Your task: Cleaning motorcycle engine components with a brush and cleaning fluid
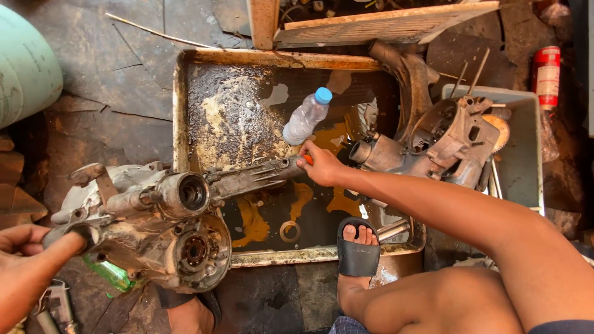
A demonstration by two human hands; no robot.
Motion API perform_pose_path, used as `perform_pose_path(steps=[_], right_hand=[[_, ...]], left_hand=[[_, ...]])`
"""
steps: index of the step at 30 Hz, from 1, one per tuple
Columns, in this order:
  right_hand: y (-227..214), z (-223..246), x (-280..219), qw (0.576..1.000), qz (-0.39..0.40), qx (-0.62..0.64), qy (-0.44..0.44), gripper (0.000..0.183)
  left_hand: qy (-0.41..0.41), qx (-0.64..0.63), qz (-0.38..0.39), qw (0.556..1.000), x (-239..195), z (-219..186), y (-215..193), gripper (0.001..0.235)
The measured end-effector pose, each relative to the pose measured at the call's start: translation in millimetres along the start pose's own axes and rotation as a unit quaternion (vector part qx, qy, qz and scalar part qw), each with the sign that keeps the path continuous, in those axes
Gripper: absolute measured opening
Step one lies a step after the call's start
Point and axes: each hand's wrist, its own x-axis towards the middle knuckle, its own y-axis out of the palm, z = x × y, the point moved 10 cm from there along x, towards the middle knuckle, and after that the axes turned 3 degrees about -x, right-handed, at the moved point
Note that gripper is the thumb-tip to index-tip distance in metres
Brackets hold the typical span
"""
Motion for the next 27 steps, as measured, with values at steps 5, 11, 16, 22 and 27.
perform_pose_path(steps=[5,11,16,22,27], right_hand=[[5.6,-15.0,13.3,1.0,-0.018,0.009,0.019,0.022],[-1.5,-24.5,25.0,0.996,-0.026,0.025,0.082,0.036],[-28.5,6.7,8.9,0.986,-0.135,-0.061,0.076,0.027],[-4.3,41.2,-28.5,0.988,-0.11,-0.11,-0.006,0.044],[3.6,44.6,-41.3,0.981,-0.04,-0.183,-0.046,0.049]], left_hand=[[0.013,-0.023,0.027,0.999,-20.0,-41.1,-2.0,0.032],[0.034,0.058,-0.013,0.998,-27.6,-84.4,-13.2,0.043],[0.05,0.077,-0.025,0.995,-23.7,-105.1,-8.9,0.046],[0.087,0.085,-0.011,0.993,-46.4,-152.1,-2.0,0.049],[0.095,0.14,0.029,0.985,-53.3,-183.3,10.9,0.063]])
